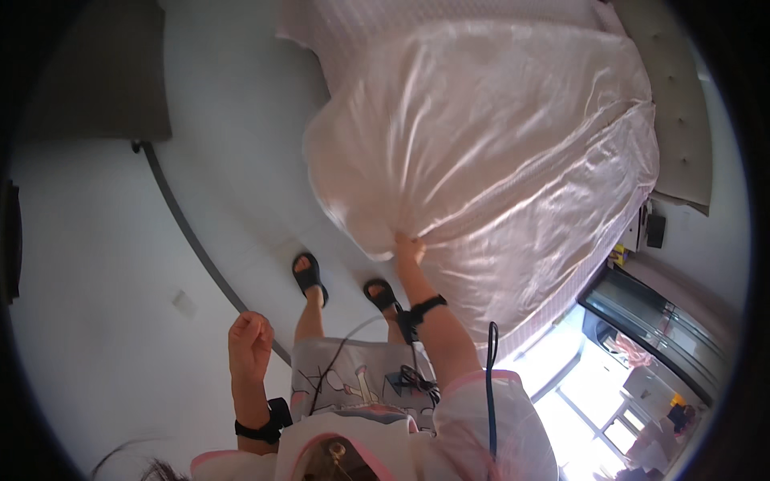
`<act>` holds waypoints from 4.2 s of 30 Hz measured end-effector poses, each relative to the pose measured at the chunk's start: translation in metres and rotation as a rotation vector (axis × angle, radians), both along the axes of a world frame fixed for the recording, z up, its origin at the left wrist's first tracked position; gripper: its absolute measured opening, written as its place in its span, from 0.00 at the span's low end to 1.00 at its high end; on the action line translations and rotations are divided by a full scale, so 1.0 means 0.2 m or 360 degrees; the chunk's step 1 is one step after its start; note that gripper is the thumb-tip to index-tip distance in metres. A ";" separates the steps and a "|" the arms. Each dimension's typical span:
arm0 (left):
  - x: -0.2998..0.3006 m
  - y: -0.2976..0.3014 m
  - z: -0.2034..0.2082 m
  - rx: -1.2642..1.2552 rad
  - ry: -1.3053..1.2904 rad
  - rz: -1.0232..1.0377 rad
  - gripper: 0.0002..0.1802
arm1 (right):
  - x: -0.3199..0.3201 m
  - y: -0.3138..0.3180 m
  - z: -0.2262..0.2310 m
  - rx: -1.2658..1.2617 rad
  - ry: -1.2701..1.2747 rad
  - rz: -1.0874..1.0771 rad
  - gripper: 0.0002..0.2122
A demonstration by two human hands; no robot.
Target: The person spreads a pink duvet cover across the bed and smooths it out by hand.
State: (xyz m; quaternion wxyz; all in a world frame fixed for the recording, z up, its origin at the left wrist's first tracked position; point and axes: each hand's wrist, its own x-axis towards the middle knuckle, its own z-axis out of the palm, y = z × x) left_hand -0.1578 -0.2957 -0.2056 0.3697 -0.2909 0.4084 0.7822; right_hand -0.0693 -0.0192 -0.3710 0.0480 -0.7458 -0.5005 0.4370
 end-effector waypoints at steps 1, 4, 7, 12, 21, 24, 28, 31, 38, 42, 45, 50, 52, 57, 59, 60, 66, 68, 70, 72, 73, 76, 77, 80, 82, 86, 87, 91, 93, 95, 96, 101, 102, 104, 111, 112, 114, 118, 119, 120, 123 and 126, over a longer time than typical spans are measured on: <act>-0.05 0.01 0.02 0.0012 0.0008 0.0013 0.02 | -0.01 0.05 0.03 0.0020 0.0043 -0.0007 0.13; -0.20 0.02 0.15 0.0063 0.0178 -0.0012 0.02 | 0.05 0.14 0.01 -0.0213 0.0747 -0.0138 0.11; -0.37 0.00 0.29 -0.0044 0.0277 -0.0005 0.02 | 0.07 0.12 0.01 -0.0641 0.0305 0.0078 0.11; -0.65 -0.06 0.47 -0.0093 0.0444 -0.0042 0.02 | 0.11 0.23 0.17 -0.0875 -0.0484 0.0949 0.15; -1.33 0.34 0.77 0.0170 0.0603 -0.0160 0.03 | -0.73 0.73 0.53 -0.0429 0.0185 0.0213 0.13; -1.62 0.53 0.85 0.0215 0.0678 -0.0231 0.03 | -1.15 0.89 0.67 -0.0215 0.0324 0.0092 0.10; -1.98 0.76 1.00 0.0225 0.0727 -0.0311 0.02 | -1.60 1.11 0.87 -0.0329 0.1205 -0.0745 0.08; -2.25 0.94 1.10 0.0262 0.0817 -0.0412 0.01 | -1.91 1.33 1.11 -0.0059 0.1503 -0.1029 0.07; -2.93 1.27 1.17 0.0422 0.0880 -0.0596 0.01 | -2.52 1.65 2.06 0.0386 0.2528 -0.0603 0.09; -3.39 1.48 1.14 0.0457 0.0760 -0.0615 0.01 | -2.72 1.43 2.69 0.1038 0.3022 0.0679 0.15; -3.69 1.74 1.22 0.0562 0.0736 -0.0850 0.01 | -2.79 1.28 2.96 0.1318 0.2991 0.1800 0.13; -4.07 2.11 1.25 0.0681 0.0747 -0.1065 0.01 | -3.13 1.28 3.27 0.0933 0.2886 0.2282 0.05; -4.16 2.29 1.23 0.0783 0.0861 -0.1208 0.01 | -3.21 1.38 3.29 0.0847 0.2849 0.2317 0.02; -4.27 2.74 1.17 0.0746 0.0696 -0.1437 0.01 | -3.31 1.67 3.21 0.0694 0.2964 0.2495 0.09; -4.32 2.96 1.16 0.0757 0.0679 -0.1532 0.02 | -3.36 1.83 3.18 0.0782 0.2940 0.2532 0.06; -4.36 3.07 1.16 0.0751 0.0688 -0.1559 0.02 | -3.39 1.92 3.18 0.0838 0.2926 0.2547 0.05; -4.51 3.88 1.20 0.0627 0.0643 -0.1681 0.03 | -3.49 2.51 3.20 0.1076 0.2855 0.2619 0.06; -4.52 4.13 1.25 0.0660 0.0649 -0.1711 0.03 | -3.53 2.71 3.22 0.1103 0.2839 0.2634 0.09; -4.51 4.38 1.26 0.0716 0.0678 -0.1832 0.03 | -3.57 2.90 3.23 0.1136 0.2802 0.2665 0.12; -4.50 4.61 1.25 0.0752 0.0644 -0.1875 0.03 | -3.57 3.06 3.21 0.1189 0.2739 0.2454 0.11; -4.51 4.73 1.24 0.0783 0.0627 -0.1961 0.03 | -3.58 3.17 3.21 0.1165 0.2628 0.2483 0.09; -4.48 5.12 1.21 0.0814 0.0575 -0.2116 0.04 | -3.62 3.50 3.20 0.1082 0.2276 0.2546 0.06; -4.47 5.27 1.20 0.0793 0.0566 -0.2174 0.04 | -3.64 3.61 3.20 0.1050 0.2157 0.2559 0.07; -4.47 5.71 1.16 0.0976 0.0493 -0.2307 0.04 | -3.66 3.96 3.13 0.1109 0.2012 0.2380 0.06; -4.45 6.02 1.18 0.0962 0.0457 -0.2341 0.04 | -3.67 4.20 3.11 0.1438 0.2009 0.1902 0.08; -4.38 6.60 1.19 0.1015 0.0391 -0.2495 0.04 | -3.60 4.80 3.06 0.1279 0.1687 0.1969 0.15; -4.39 6.72 1.15 0.0976 0.0383 -0.2474 0.04 | -3.61 4.92 2.95 0.1492 0.1846 0.1470 0.16; -4.28 7.19 1.06 0.0863 0.0269 -0.2574 0.03 | -3.48 5.36 2.80 0.1477 0.1546 0.0514 0.17; -4.22 7.42 1.00 0.0813 0.0240 -0.2609 0.03 | -3.37 5.62 2.69 0.1373 0.1480 0.0326 0.15; -4.14 7.64 0.91 0.0651 0.0257 -0.2610 0.04 | -3.23 5.88 2.53 0.1268 0.1417 0.0142 0.14; -4.10 7.76 0.86 0.0617 0.0260 -0.2625 0.04 | -3.16 6.02 2.44 0.1203 0.1353 -0.0054 0.13; -3.87 8.36 0.54 0.0307 0.0278 -0.2701 0.05 | -2.75 6.69 1.77 0.0969 0.1471 -0.0828 0.09; -3.82 8.48 0.47 0.0268 0.0275 -0.2739 0.05 | -2.68 6.78 1.61 0.0861 0.1237 -0.1047 0.09; -3.75 8.69 0.30 0.0038 0.0228 -0.2770 0.05 | -2.59 6.95 1.34 0.0705 0.1019 -0.1276 0.09; -3.46 9.39 -0.40 -0.0280 0.0257 -0.2886 0.03 | -2.37 7.00 0.53 0.0656 0.0149 -0.1444 0.08; -3.44 9.50 -0.55 -0.0329 0.0248 -0.2919 0.03 | -2.37 7.01 0.44 0.0803 -0.0336 -0.1226 0.09; -3.43 9.70 -0.88 -0.0473 0.0298 -0.2985 0.03 | -2.36 7.04 0.30 0.0684 -0.0393 -0.1380 0.08; -3.30 10.02 -1.40 -0.0392 0.0541 -0.3296 0.06 | -2.37 6.99 0.03 0.0511 -0.0171 -0.1736 0.14; -3.29 10.10 -1.51 -0.0511 0.1154 -0.3526 0.03 | -2.36 6.99 -0.03 0.0470 -0.0174 -0.1773 0.14; -3.26 10.14 -1.62 -0.0607 0.1797 -0.3692 0.03 | -2.35 6.99 -0.08 0.0476 -0.0339 -0.1783 0.14; -3.16 10.12 -1.73 -0.1007 0.2991 -0.2950 0.05 | -2.35 7.03 -0.04 0.0372 -0.0565 -0.1753 0.14; -3.14 10.17 -1.69 -0.0720 0.3072 -0.2820 0.13 | -2.37 7.02 -0.05 0.0344 -0.0546 -0.1760 0.14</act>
